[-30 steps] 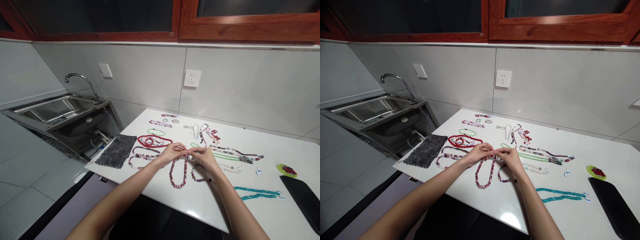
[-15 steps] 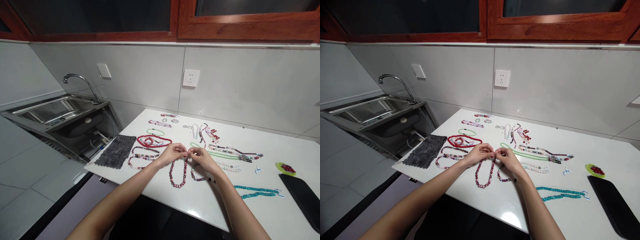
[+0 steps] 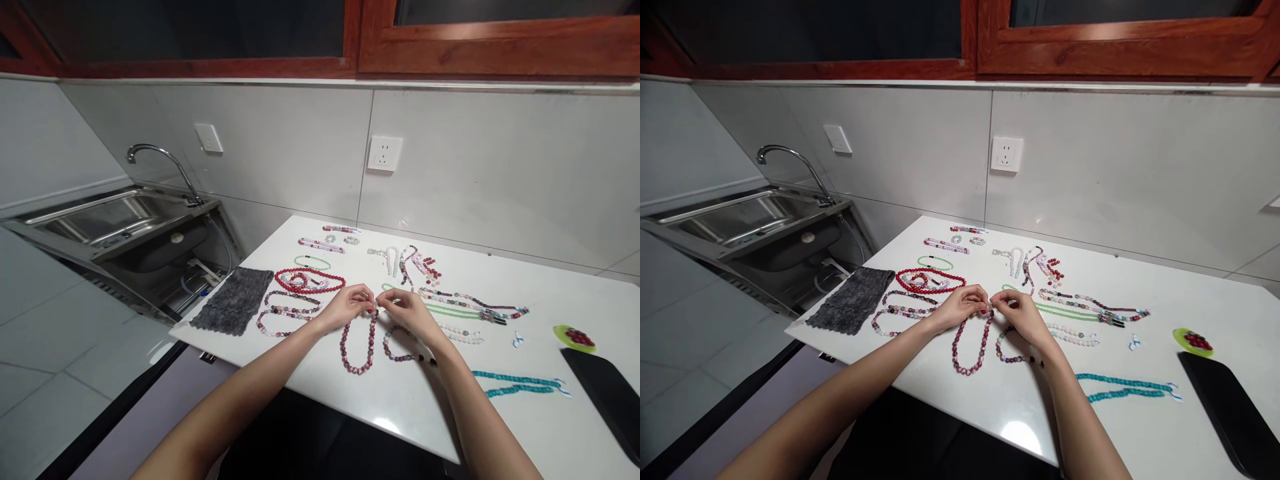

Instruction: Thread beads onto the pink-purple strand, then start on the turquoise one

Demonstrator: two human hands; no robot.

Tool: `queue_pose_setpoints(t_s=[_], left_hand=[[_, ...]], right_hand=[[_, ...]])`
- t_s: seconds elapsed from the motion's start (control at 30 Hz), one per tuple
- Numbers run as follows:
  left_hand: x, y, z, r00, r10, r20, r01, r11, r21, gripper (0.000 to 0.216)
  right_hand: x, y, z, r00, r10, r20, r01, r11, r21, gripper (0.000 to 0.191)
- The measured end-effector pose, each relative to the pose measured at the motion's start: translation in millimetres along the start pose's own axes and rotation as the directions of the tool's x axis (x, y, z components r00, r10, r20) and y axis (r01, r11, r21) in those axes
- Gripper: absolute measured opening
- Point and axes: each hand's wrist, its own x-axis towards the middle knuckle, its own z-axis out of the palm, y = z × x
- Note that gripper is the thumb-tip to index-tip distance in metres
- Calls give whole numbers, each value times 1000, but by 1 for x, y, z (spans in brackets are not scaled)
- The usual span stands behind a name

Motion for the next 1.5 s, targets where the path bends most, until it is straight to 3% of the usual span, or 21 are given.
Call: queue_pose_setpoints(t_s=[0.27, 0.67, 1.0, 1.5], left_hand=[[0, -1, -1, 1000, 12, 18, -12, 1000, 22, 14], [1, -5, -2, 996, 26, 82, -31, 998, 53, 11], [0, -3, -1, 995, 29, 95, -37, 995, 92, 12], [-1, 3, -4, 997, -56, 52, 59, 996, -62, 31]], right_hand=[[-2, -3, -1, 999, 21, 48, -19, 999, -51, 28], [0, -1, -1, 992, -73, 104, 86, 987, -132, 16], [3, 7, 7, 993, -79, 91, 92, 985, -149, 5], [5, 11, 7, 982, -187, -2, 182, 961, -207, 7]])
